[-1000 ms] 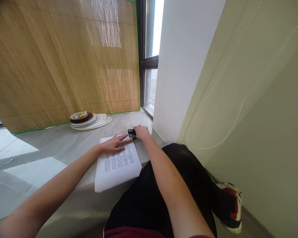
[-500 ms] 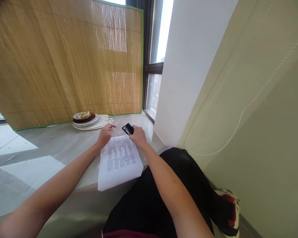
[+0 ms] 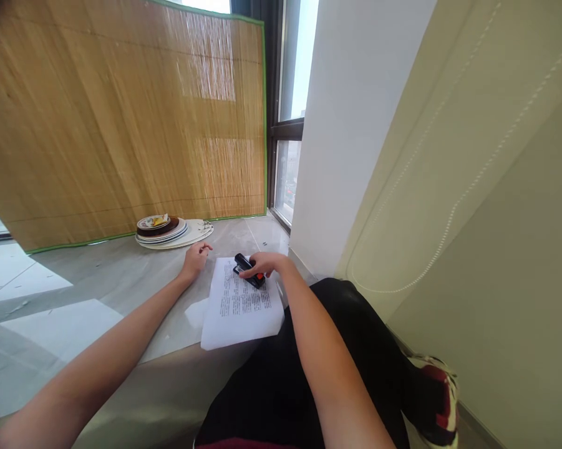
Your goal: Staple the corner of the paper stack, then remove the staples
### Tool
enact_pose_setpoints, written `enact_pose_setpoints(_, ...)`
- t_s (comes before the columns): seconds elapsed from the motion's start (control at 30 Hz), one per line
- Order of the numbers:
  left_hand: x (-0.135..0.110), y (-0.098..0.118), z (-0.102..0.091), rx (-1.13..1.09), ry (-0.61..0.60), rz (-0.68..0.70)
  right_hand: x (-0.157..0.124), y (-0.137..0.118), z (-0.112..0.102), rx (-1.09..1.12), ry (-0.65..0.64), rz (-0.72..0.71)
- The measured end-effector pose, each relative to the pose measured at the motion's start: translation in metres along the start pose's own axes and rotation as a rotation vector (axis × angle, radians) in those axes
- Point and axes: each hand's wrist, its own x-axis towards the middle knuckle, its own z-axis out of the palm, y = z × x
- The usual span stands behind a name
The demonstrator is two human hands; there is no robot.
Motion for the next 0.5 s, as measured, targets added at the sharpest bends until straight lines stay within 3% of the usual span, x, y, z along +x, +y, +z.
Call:
enact_pose_setpoints(0.07, 0.002, -0.002, -0.002, -0.022, 0.019, -0.030, 0.002, 0.013, -0.013, 0.061, 0.092, 0.038)
enact_pose_setpoints(0.17, 0.003, -0.003, -0.004, -0.093, 0.032, -0.094, 0.019, 0.025, -0.011, -0.153, 0.490, 0.175)
enact_pose_setpoints(0.2, 0.003, -0.003, -0.004, -0.129, 0.032, -0.129, 0.027, 0.028, -0.005, -0.231, 0.559, 0.191)
enact_pose_setpoints(0.37, 0.003, -0.002, 0.000, -0.254, 0.026, -0.264, 0.064, 0.035, 0.029, -0.345, 0.465, 0.118)
enact_pose_setpoints(0.5, 0.007, -0.002, -0.004, -0.279, 0.053, -0.258, 0.093, 0.016, 0.042, -0.383, 0.420, 0.061)
